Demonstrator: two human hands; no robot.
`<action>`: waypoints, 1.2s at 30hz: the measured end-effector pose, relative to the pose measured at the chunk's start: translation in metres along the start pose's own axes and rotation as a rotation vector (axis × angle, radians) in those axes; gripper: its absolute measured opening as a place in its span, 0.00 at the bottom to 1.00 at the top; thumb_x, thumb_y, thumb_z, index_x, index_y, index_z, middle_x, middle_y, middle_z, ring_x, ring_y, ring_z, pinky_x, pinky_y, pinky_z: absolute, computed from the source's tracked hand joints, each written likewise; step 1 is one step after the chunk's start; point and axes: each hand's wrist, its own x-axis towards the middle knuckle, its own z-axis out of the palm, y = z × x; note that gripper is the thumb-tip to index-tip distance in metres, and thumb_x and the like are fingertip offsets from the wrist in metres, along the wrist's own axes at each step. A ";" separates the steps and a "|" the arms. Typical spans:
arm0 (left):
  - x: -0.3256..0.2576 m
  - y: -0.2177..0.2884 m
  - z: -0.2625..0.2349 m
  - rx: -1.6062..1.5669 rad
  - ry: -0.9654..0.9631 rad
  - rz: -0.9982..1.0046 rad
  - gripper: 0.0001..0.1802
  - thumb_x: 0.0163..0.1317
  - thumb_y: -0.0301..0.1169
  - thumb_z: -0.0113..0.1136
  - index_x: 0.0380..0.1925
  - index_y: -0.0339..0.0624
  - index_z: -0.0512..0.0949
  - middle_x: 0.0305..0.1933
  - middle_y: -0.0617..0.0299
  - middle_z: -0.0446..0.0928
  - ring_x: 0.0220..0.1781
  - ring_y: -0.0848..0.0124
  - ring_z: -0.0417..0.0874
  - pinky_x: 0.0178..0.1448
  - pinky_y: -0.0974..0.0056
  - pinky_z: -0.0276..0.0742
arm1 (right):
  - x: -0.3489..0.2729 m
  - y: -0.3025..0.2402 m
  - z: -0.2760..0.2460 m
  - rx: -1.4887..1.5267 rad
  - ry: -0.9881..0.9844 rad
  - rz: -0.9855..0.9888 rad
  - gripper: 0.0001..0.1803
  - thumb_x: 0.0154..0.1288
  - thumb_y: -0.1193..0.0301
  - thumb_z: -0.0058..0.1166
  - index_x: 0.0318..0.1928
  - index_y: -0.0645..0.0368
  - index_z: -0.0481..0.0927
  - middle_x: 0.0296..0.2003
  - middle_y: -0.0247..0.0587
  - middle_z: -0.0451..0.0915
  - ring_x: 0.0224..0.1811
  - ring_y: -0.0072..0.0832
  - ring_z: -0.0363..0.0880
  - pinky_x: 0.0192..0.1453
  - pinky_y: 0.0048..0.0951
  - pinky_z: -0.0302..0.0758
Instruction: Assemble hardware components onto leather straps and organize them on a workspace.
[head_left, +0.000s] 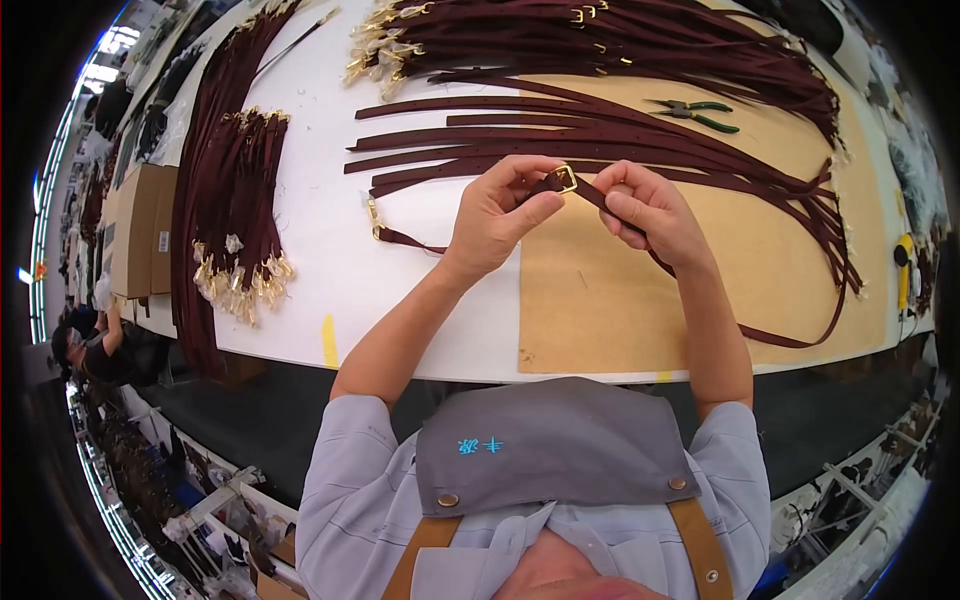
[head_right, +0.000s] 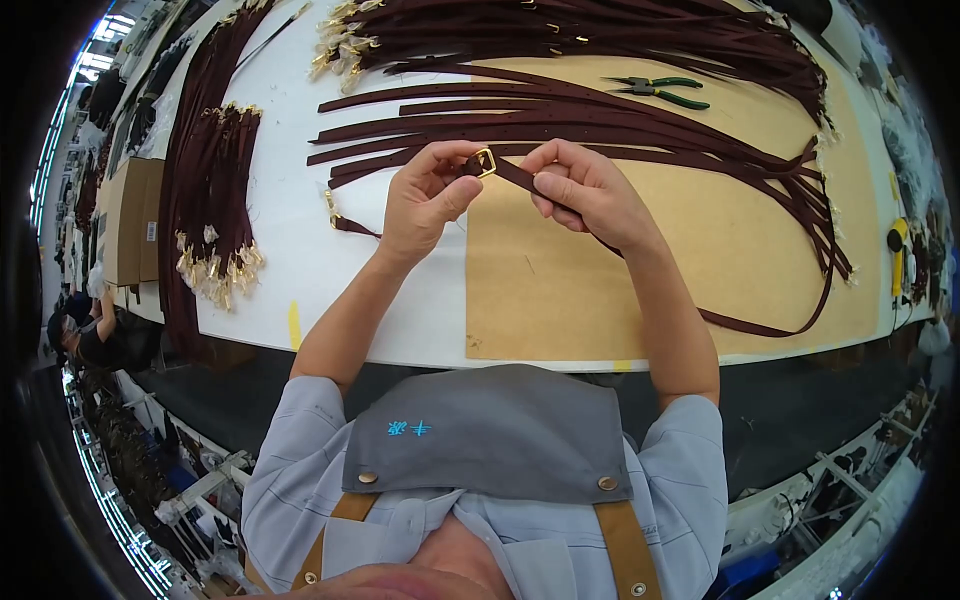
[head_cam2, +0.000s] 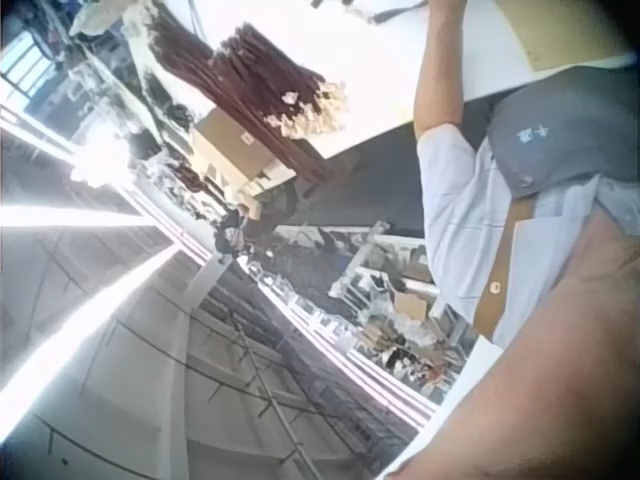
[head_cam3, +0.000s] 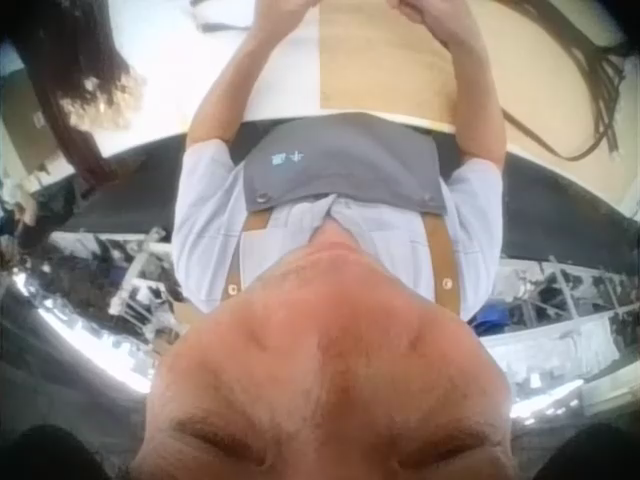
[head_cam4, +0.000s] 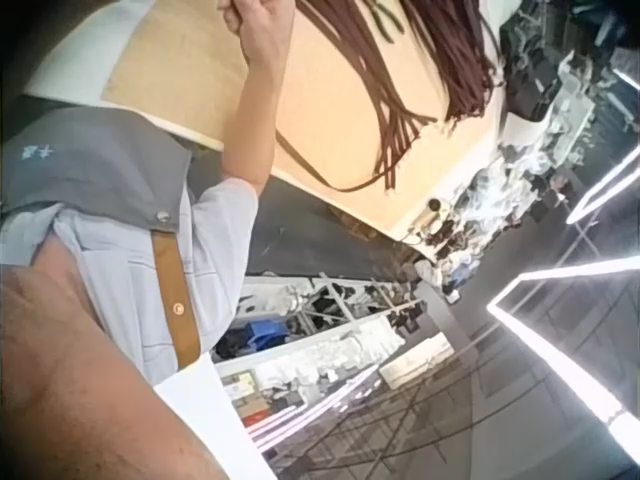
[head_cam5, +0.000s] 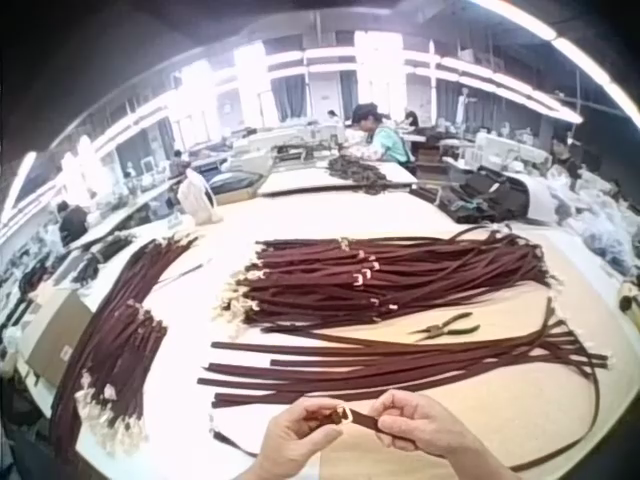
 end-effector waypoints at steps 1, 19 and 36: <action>0.000 0.001 0.000 -0.002 0.000 -0.003 0.20 0.62 0.25 0.63 0.54 0.39 0.75 0.42 0.66 0.76 0.37 0.82 0.74 0.34 0.75 0.70 | 0.001 0.001 -0.002 0.059 -0.031 -0.008 0.09 0.72 0.70 0.49 0.48 0.61 0.73 0.23 0.30 0.74 0.15 0.10 0.59 0.18 0.12 0.54; 0.026 0.002 0.050 0.339 -0.153 0.140 0.20 0.64 0.29 0.62 0.53 0.35 0.70 0.42 0.61 0.78 0.43 0.74 0.77 0.49 0.68 0.74 | -0.005 -0.001 0.018 -0.607 0.522 -0.408 0.21 0.76 0.63 0.42 0.35 0.66 0.81 0.27 0.41 0.81 0.28 0.21 0.74 0.35 0.24 0.71; 0.048 -0.016 0.067 0.391 -0.423 -0.178 0.14 0.65 0.38 0.61 0.34 0.36 0.76 0.21 0.69 0.70 0.24 0.81 0.67 0.29 0.71 0.62 | -0.087 -0.027 -0.039 -0.113 0.549 -0.363 0.08 0.69 0.78 0.49 0.44 0.69 0.77 0.37 0.46 0.80 0.33 0.32 0.85 0.39 0.30 0.85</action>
